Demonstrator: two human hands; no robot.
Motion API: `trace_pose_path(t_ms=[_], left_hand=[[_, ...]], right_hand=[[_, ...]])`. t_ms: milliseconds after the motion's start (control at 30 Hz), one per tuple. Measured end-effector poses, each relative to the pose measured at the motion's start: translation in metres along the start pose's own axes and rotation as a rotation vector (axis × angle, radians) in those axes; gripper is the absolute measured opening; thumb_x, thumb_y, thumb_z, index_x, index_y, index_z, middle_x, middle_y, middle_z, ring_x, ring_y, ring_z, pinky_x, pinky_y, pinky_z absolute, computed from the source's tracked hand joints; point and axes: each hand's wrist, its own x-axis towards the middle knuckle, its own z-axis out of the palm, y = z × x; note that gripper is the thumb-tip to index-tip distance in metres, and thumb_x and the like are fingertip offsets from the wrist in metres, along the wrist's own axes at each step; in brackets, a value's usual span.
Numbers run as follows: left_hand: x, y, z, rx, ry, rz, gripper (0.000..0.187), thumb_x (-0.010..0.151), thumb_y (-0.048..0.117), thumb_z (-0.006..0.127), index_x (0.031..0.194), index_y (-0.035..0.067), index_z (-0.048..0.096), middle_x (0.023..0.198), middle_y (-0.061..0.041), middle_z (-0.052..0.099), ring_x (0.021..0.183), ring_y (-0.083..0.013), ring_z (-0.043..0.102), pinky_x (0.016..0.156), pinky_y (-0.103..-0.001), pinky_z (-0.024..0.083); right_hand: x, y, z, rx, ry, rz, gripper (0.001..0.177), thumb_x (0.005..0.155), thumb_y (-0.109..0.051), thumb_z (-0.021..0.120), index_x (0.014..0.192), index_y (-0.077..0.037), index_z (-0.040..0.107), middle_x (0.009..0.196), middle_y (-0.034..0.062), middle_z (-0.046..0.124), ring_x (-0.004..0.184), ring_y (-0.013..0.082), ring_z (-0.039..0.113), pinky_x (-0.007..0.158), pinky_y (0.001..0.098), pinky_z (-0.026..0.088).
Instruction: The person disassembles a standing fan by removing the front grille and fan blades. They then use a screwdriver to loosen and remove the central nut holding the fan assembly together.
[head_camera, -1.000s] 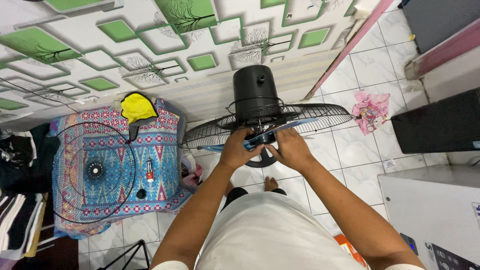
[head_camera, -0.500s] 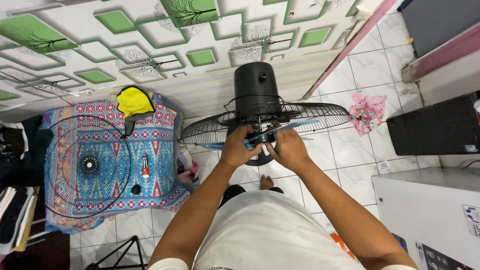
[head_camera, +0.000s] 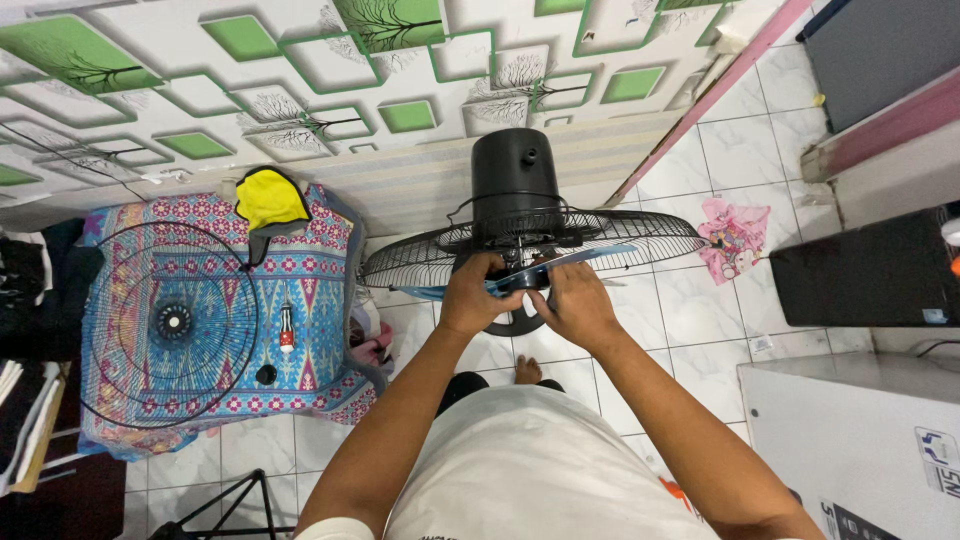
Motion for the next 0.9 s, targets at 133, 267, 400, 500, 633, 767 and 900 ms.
trace_pose_path(t_ms=[133,267,400,500,633,767,900], left_hand=[[-0.002,0.01,-0.008,0.084,0.023,0.031,0.051,0.068,0.027,0.089,0.109,0.006,0.066,0.103,-0.009,0.07,0.094,-0.0292,0.069,0.085,-0.04,0.055],[-0.01,0.01,-0.009,0.218,0.072,0.17,0.05,0.071,0.025,0.089,0.112,0.006,0.068,0.109,-0.009,0.069,0.106,-0.0303,0.062,0.101,-0.044,0.044],[-0.017,0.012,-0.009,0.292,0.176,0.307,0.052,0.074,0.025,0.087,0.117,0.004,0.065,0.126,-0.012,0.062,0.126,-0.0328,0.056,0.108,-0.052,0.037],[-0.017,0.014,-0.009,0.305,0.157,0.265,0.051,0.076,0.027,0.086,0.118,0.006,0.066,0.135,-0.013,0.057,0.135,-0.0357,0.05,0.112,-0.053,0.035],[-0.021,0.016,-0.004,0.343,0.161,0.229,0.052,0.077,0.026,0.084,0.121,0.005,0.066,0.144,-0.02,0.053,0.139,-0.0378,0.047,0.116,-0.059,0.028],[-0.021,0.01,0.004,0.333,0.168,0.196,0.054,0.078,0.028,0.084,0.122,0.004,0.065,0.146,-0.022,0.051,0.141,-0.0394,0.046,0.116,-0.064,0.026],[-0.022,0.0,0.009,0.328,0.169,0.212,0.053,0.081,0.031,0.082,0.122,0.003,0.065,0.15,-0.021,0.05,0.145,-0.0383,0.045,0.118,-0.066,0.025]], right_hand=[[0.001,0.001,0.001,0.032,-0.01,0.016,0.037,0.084,-0.029,0.08,0.091,0.001,0.058,0.078,0.0159,0.062,0.081,0.0379,0.061,0.078,0.0477,0.048],[0.0,0.003,0.007,0.054,-0.015,0.046,0.038,0.083,-0.03,0.082,0.084,0.0,0.058,0.076,0.0168,0.062,0.078,0.0384,0.06,0.074,0.0479,0.048],[-0.001,0.003,0.012,0.044,0.011,0.011,0.038,0.085,-0.028,0.081,0.085,0.001,0.057,0.078,0.0185,0.061,0.079,0.0391,0.06,0.073,0.0477,0.05],[0.001,0.003,0.013,0.091,0.002,0.028,0.036,0.085,-0.025,0.08,0.089,0.002,0.057,0.08,0.0196,0.062,0.078,0.0386,0.061,0.068,0.0472,0.05],[0.0,0.003,0.014,0.13,0.022,0.058,0.031,0.085,-0.021,0.078,0.095,0.002,0.059,0.081,0.018,0.063,0.075,0.0362,0.063,0.067,0.0463,0.052],[-0.001,0.009,0.021,0.085,0.008,0.077,0.032,0.084,-0.022,0.08,0.091,0.001,0.059,0.079,0.018,0.063,0.074,0.0367,0.063,0.066,0.0471,0.052],[0.0,0.013,0.026,0.062,0.044,0.048,0.032,0.084,-0.023,0.08,0.089,0.0,0.059,0.079,0.018,0.063,0.075,0.0373,0.063,0.067,0.0473,0.052]])
